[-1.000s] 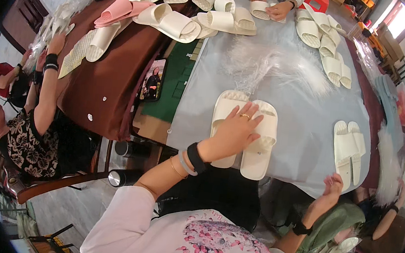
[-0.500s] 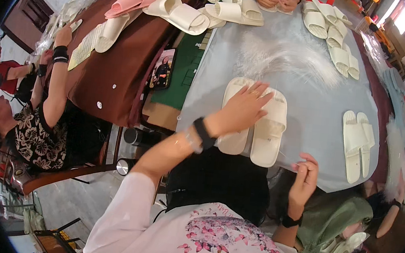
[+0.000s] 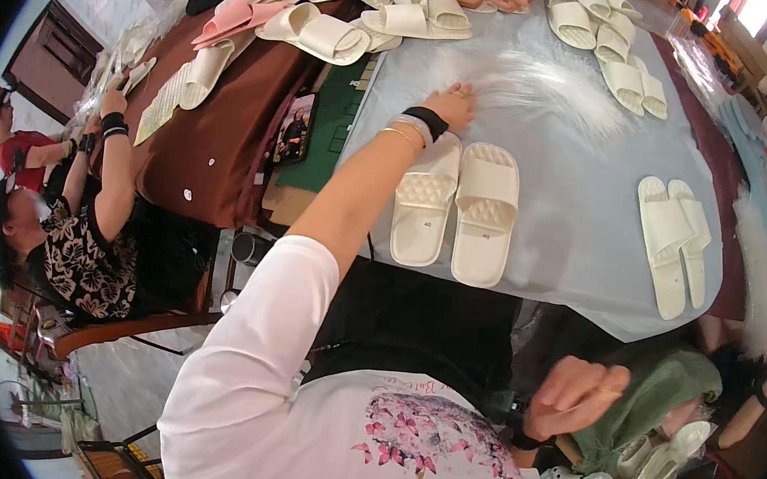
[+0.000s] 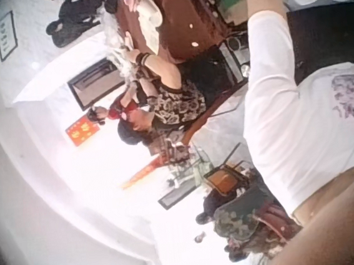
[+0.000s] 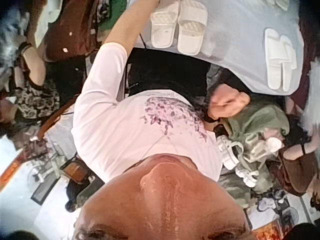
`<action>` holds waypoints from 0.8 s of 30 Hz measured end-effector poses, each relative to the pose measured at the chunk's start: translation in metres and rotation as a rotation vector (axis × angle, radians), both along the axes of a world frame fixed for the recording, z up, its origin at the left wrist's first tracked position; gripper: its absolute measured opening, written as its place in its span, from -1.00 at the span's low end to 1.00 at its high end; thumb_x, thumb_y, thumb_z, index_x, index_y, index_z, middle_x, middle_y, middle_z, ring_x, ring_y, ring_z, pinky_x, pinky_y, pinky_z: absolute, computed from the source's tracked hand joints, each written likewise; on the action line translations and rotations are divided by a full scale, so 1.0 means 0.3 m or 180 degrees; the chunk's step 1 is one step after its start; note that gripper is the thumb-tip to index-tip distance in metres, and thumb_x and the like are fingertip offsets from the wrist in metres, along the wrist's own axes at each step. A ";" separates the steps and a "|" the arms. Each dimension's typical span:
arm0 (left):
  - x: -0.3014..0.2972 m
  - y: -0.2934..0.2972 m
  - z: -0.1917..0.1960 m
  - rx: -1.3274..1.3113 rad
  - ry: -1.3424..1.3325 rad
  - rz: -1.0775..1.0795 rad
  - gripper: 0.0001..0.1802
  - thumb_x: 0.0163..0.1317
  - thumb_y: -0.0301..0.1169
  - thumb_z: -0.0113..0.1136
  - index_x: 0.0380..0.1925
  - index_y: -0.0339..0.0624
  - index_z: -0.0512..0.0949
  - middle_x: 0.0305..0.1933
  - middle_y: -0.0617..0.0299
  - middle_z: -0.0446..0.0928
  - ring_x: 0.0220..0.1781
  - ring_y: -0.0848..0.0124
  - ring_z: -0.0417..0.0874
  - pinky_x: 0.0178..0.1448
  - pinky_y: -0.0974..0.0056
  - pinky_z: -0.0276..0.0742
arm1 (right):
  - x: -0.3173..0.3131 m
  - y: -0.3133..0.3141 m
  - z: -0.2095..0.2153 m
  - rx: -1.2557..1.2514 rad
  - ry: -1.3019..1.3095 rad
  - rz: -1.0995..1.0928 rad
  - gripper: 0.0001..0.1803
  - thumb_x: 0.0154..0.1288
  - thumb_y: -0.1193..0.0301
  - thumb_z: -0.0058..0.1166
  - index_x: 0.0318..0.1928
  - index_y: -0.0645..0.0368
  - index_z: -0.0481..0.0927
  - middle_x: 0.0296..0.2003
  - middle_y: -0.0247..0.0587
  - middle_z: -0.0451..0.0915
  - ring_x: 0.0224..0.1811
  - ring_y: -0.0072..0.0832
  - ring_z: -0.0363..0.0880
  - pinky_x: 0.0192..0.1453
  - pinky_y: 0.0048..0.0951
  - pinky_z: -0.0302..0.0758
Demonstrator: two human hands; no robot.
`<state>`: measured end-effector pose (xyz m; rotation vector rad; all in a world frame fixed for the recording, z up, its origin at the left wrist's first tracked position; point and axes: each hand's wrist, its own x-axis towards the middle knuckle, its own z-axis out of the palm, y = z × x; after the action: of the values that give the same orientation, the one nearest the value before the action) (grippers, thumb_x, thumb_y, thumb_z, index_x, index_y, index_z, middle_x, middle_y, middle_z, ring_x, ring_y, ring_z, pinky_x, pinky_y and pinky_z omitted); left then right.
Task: Assembling and inspecting white slippers at a production table.
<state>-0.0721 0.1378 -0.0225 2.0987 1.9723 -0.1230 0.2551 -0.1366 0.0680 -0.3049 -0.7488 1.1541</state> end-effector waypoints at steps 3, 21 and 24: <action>-0.041 0.017 -0.009 0.0065 0.0115 -0.0127 -0.40 0.25 -0.13 -0.16 0.26 -0.07 0.06 0.41 0.18 -0.20 0.43 0.16 -0.19 0.31 -0.17 -0.04 | 0.076 0.095 -0.021 0.0264 -0.0079 -0.0219 -0.66 0.32 0.19 -0.13 -0.47 0.07 0.13 -0.50 -0.21 0.45 -0.57 -0.59 0.42 -0.61 -0.71 0.33; 0.213 -0.583 0.355 0.0460 -0.3449 0.0574 -0.72 0.26 -0.45 -0.08 -0.07 -0.26 0.48 -0.02 0.11 0.50 0.06 0.32 0.48 0.14 0.31 0.33 | -0.007 0.507 -0.086 -0.1575 -0.1177 -0.0317 -0.87 0.36 0.36 -0.24 -0.32 0.12 0.24 -0.53 -0.37 0.25 -0.67 -0.68 0.11 -0.59 -0.68 0.14; 0.342 -0.664 0.321 -0.0632 -0.4195 0.0514 -0.69 0.30 -0.37 -0.12 -0.05 -0.27 0.46 -0.05 0.12 0.52 0.13 0.36 0.42 0.19 0.33 0.27 | -0.093 0.487 -0.081 -0.1538 -0.1783 -0.0029 -0.86 0.37 0.36 -0.25 -0.31 0.14 0.24 -0.52 -0.34 0.29 -0.64 -0.70 0.15 -0.61 -0.69 0.15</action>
<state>0.0306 -0.0613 0.0739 1.2330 1.1723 0.8279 0.2273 0.0095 0.0438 -1.0663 -0.9412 1.2457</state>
